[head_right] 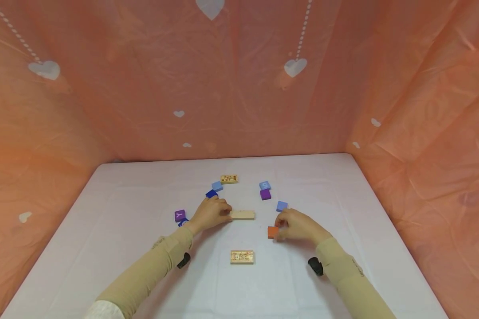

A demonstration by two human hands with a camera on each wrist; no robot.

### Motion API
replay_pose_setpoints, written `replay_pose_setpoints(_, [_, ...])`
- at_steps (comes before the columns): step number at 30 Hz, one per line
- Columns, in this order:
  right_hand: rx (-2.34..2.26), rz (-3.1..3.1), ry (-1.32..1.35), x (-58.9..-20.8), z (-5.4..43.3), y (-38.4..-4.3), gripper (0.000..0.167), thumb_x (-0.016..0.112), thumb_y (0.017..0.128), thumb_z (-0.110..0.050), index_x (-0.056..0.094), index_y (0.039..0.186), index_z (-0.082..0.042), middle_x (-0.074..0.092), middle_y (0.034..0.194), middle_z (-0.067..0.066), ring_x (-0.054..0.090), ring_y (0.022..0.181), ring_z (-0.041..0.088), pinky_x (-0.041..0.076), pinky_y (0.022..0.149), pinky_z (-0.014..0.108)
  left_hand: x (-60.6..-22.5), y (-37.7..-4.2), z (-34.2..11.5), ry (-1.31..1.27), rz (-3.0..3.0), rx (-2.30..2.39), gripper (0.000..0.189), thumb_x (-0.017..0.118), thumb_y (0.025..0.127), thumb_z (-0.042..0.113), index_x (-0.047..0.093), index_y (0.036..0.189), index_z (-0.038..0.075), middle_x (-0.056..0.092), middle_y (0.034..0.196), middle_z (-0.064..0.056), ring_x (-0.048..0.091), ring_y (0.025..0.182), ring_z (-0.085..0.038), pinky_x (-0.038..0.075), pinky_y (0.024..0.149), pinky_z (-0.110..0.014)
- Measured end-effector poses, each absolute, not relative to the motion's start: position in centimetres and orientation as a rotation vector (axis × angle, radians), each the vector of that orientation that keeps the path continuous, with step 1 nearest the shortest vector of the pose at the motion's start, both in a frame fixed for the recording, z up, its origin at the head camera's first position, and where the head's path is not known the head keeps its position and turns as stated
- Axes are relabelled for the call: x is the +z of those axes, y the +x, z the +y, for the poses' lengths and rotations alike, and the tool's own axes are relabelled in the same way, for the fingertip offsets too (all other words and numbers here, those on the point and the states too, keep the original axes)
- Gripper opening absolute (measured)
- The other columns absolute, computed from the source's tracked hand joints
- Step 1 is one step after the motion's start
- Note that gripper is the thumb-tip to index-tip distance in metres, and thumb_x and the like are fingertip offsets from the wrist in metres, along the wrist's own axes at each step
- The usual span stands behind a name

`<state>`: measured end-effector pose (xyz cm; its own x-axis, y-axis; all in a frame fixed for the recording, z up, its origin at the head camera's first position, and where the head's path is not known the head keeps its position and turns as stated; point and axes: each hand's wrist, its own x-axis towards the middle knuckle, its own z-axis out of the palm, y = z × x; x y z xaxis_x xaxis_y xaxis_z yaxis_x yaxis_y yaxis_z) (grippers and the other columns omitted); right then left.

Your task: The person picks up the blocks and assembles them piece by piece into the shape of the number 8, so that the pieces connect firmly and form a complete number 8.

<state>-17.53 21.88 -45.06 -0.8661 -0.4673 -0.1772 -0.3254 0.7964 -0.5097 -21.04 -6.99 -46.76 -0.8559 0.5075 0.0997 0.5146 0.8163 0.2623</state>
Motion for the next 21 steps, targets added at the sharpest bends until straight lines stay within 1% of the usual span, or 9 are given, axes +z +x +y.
replay_pose_setpoints(8, [-0.655, 2.697, -0.651, -45.34, 21.83, -17.3, 0.028, 0.077, 0.074, -0.03, 0.065, 0.094, -0.015, 0.059, 0.092, -0.003, 0.05, 0.086, 0.013, 0.046, 0.08, 0.034, -46.79, -21.11, -7.0, -0.841, -2.977, -0.416, 0.028, 0.073, 0.077, 0.034, 0.073, 0.1, 0.017, 0.068, 0.089, 0.005, 0.047, 0.078, -0.012, 0.036, 0.072, -0.029])
replay_pose_setpoints(14, [-0.644, 2.723, -0.663, -45.53, 21.63, -17.47, 0.026, 0.076, 0.075, -0.029, 0.066, 0.094, -0.015, 0.06, 0.093, -0.005, 0.051, 0.086, 0.012, 0.047, 0.081, 0.033, -46.86, -21.18, -7.04, -0.835, -2.98, -0.416, 0.029, 0.073, 0.077, 0.036, 0.073, 0.101, 0.018, 0.068, 0.09, 0.006, 0.047, 0.079, -0.011, 0.036, 0.073, -0.029])
replay_pose_setpoints(21, [-0.657, 2.737, -0.708, -45.61, 21.41, -17.76, 0.025, 0.075, 0.075, -0.029, 0.066, 0.095, -0.016, 0.058, 0.09, -0.005, 0.049, 0.084, 0.011, 0.046, 0.078, 0.031, -46.87, -21.14, -7.1, -0.847, -2.966, -0.406, 0.029, 0.073, 0.077, 0.037, 0.073, 0.1, 0.019, 0.068, 0.089, 0.006, 0.046, 0.078, -0.011, 0.035, 0.072, -0.028])
